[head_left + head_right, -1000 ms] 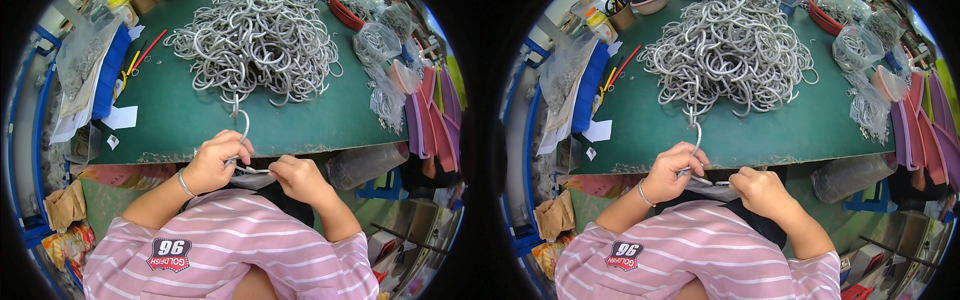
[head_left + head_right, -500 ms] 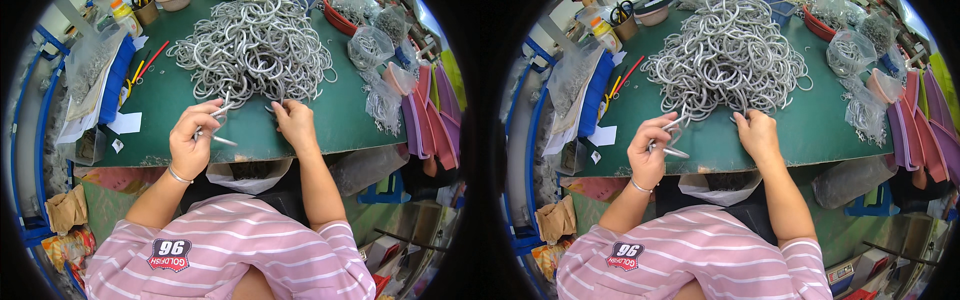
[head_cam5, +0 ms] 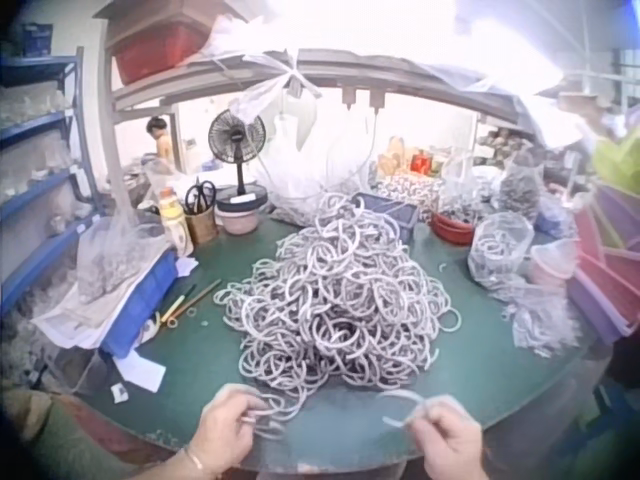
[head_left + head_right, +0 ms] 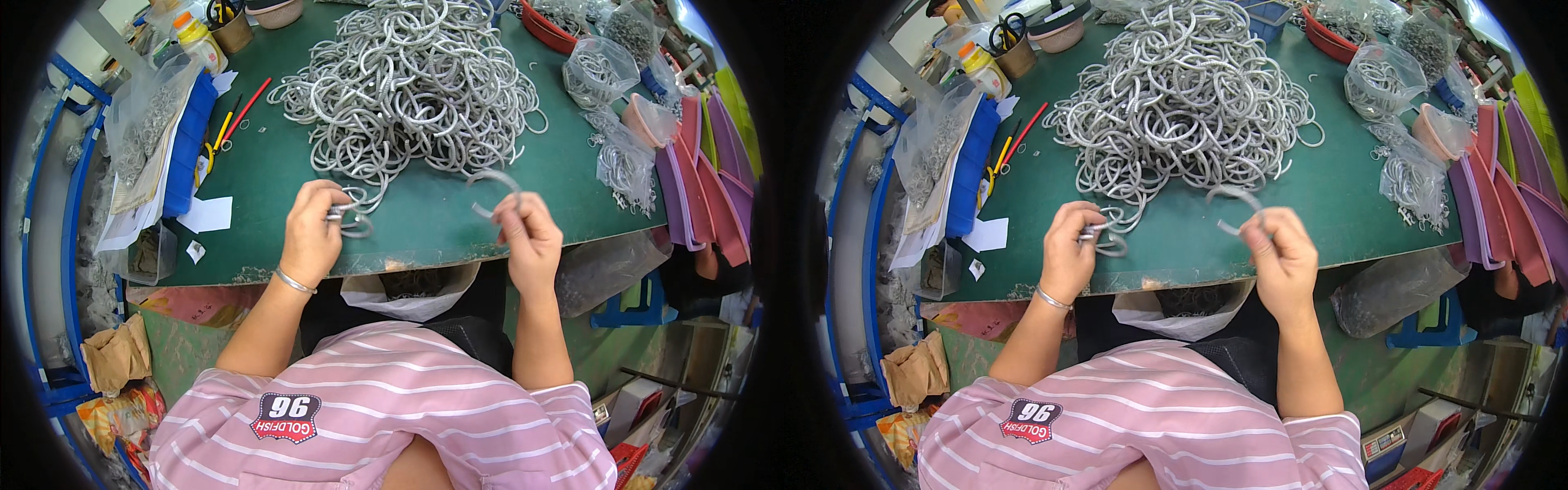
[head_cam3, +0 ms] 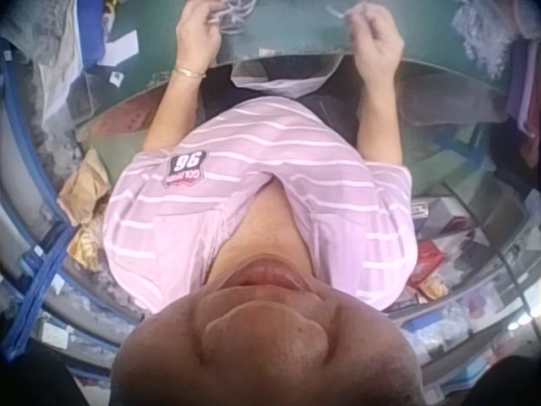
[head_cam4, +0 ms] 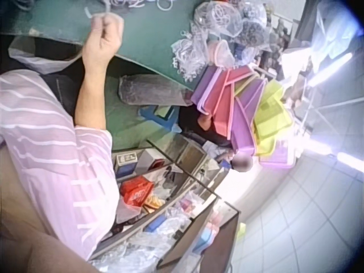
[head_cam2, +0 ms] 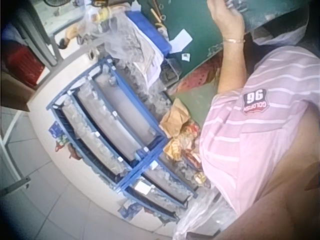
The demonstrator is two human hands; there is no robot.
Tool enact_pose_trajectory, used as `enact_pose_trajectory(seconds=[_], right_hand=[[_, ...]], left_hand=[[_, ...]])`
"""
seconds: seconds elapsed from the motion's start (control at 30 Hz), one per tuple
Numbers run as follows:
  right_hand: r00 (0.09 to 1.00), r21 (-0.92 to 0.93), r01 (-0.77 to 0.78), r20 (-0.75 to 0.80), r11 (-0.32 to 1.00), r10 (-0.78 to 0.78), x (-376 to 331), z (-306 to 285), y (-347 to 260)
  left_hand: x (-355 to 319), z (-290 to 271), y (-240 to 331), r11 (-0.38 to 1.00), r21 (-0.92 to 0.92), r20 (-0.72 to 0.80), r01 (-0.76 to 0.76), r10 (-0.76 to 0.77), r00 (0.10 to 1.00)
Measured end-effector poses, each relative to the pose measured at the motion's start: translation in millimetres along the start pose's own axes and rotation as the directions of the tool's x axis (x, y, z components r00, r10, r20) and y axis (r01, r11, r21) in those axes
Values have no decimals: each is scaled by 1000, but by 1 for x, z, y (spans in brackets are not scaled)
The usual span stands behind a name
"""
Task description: The person sorts through a large pile of plastic hooks on a workbench, picking them up and placing them into a bag.
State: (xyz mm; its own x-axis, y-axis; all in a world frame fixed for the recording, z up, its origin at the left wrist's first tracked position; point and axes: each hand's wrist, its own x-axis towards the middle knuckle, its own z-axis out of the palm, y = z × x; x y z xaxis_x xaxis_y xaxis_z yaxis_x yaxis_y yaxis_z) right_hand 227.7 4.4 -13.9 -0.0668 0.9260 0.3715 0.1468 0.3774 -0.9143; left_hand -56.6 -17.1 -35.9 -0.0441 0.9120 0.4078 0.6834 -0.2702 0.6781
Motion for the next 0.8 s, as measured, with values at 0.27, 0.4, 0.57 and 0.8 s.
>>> enact_pose_trajectory(seconds=[0.27,0.4,0.57,0.8], right_hand=[[784,-405,296,620,865,22,-51,24,-3],[784,-522,315,614,793,93,-58,31,3],[808,-499,344,590,795,20,-18,38,-17],[754,-477,564,631,674,-184,27,101,24]], left_hand=[[-17,-22,42,654,-754,4,-64,102,995],[-30,0,39,930,-357,265,-87,190,945],[-54,16,38,928,-283,424,-240,346,837],[-88,74,15,977,-145,461,158,-75,884]])
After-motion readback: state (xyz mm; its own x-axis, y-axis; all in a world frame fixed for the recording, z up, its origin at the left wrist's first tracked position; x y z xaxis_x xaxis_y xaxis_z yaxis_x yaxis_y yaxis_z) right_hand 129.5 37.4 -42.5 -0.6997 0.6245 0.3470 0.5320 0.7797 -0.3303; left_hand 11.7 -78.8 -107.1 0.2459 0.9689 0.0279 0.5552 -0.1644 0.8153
